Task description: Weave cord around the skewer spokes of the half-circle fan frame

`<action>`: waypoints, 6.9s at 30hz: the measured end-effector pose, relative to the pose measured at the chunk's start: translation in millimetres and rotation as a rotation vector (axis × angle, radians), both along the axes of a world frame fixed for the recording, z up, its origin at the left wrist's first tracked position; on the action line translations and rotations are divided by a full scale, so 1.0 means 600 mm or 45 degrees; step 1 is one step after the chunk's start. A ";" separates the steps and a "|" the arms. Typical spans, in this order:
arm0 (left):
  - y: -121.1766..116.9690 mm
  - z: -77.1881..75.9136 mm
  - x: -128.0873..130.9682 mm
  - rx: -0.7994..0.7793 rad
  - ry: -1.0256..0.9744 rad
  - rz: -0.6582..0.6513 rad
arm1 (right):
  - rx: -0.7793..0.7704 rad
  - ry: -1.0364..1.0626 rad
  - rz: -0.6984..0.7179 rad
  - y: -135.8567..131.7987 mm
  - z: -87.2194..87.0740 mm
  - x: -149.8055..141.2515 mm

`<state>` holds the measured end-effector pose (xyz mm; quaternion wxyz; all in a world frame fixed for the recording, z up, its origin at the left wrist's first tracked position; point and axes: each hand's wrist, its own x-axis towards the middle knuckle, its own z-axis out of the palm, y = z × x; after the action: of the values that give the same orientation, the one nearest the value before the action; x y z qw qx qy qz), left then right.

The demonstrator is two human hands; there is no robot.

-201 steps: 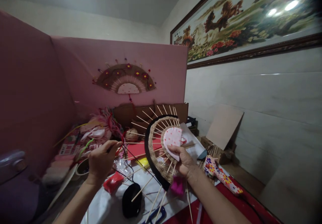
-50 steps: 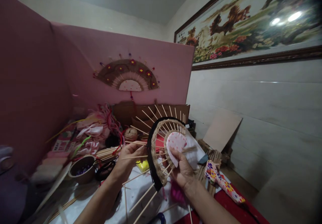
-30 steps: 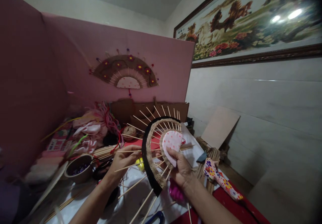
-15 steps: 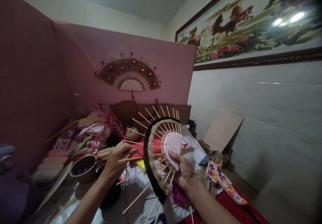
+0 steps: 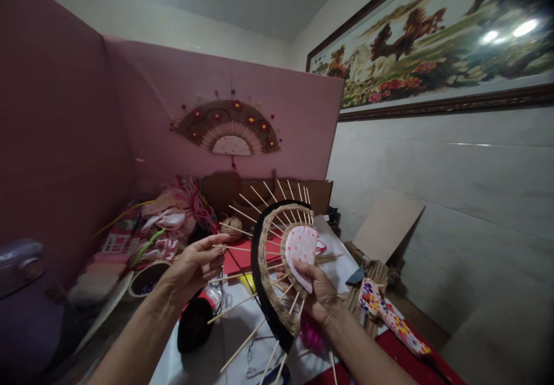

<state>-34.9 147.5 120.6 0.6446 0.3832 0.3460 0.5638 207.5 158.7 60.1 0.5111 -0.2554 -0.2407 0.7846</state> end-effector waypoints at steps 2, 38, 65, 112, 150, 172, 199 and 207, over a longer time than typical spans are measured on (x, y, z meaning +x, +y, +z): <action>-0.002 0.005 -0.004 -0.063 -0.014 0.066 | -0.018 -0.007 -0.019 -0.001 0.000 -0.001; 0.019 -0.004 -0.053 0.685 1.682 0.719 | -0.064 -0.219 0.218 0.005 0.012 0.018; 0.038 -0.054 -0.021 0.408 1.043 0.432 | 0.111 -0.197 0.336 0.010 0.003 0.025; 0.016 0.008 -0.079 0.408 0.901 0.753 | 0.054 -0.299 0.620 0.011 0.013 0.040; 0.025 -0.059 -0.040 0.145 0.736 0.301 | 0.201 -0.207 0.522 0.016 0.000 0.043; 0.026 -0.058 -0.015 0.233 0.696 0.162 | 0.136 -0.184 0.487 0.014 0.000 0.042; 0.003 -0.042 0.032 0.196 0.644 0.048 | 0.120 -0.152 0.458 0.010 0.001 0.037; 0.003 -0.037 0.037 0.262 0.689 0.066 | 0.055 -0.196 0.387 0.009 0.003 0.031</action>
<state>-12.7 149.2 98.6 0.4721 0.5740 0.4560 0.4895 226.4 164.2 62.0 0.3720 -0.2644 -0.3315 0.8257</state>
